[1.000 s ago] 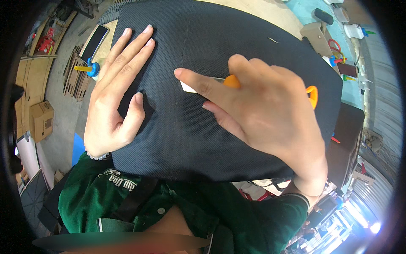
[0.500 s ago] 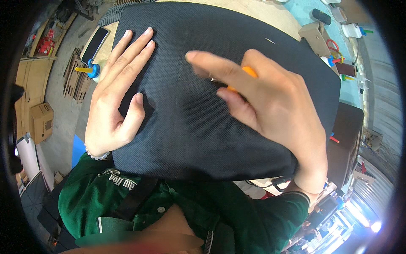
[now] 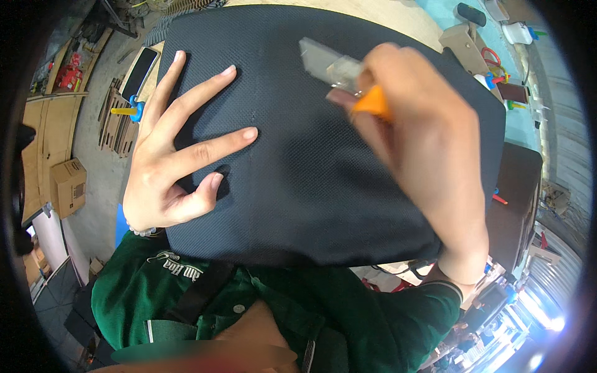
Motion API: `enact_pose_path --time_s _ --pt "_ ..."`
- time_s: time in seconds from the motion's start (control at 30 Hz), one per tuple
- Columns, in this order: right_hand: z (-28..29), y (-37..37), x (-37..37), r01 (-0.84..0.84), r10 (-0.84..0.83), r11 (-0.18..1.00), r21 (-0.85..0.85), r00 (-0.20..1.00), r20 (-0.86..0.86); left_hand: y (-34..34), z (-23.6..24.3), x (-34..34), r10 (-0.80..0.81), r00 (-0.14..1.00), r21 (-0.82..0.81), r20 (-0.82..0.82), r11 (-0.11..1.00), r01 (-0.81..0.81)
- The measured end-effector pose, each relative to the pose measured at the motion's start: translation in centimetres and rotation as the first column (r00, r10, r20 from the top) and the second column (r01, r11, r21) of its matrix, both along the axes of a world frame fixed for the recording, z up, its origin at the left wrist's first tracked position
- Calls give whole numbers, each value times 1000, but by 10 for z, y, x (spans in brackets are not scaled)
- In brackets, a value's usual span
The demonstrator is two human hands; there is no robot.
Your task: The person uses an orange utility knife to cut a straight line along a marked seam on a black fabric-covered speaker box. They hold the box steady with one hand while guiding the knife with the other, then lift the box to inspect the cut.
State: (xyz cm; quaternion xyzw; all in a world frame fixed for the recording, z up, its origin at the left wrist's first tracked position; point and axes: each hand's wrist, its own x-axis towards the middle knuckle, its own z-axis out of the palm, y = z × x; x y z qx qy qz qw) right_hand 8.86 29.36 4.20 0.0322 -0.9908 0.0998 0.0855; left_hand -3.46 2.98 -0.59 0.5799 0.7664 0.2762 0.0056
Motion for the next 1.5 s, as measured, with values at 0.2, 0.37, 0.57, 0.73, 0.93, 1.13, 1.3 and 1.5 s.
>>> enact_pose_path --time_s 0.2,0.37,0.57,0.73,0.93,1.13,1.3,1.5 --pt "1 -18 9 5 6 955 -297 999 34 2 1 0 17 1000 -22 -13 1000 -17" --pt "13 -10 16 155 -137 940 -304 987 79 5 4 6 78 993 -96 -87 992 -86" --pt "36 14 15 207 -193 330 -921 970 149 2 3 5 61 996 -88 -66 994 -67" --pt "21 13 33 -56 -175 -236 -970 984 -14 0 0 6 86 996 -10 -5 996 -87" --pt "4 -46 36 132 -201 343 -930 977 64 -2 -1 5 85 996 17 27 996 -86" --pt "-17 -78 4 -90 -152 716 -693 948 -279 0 2 3 72 996 11 60 997 -72" --pt "-28 -77 10 -119 -47 827 -550 959 -279 2 6 2 68 993 -35 93 997 -65" --pt "-23 -79 11 -117 -28 850 -514 964 -266 6 5 -1 48 996 -39 77 998 -45"
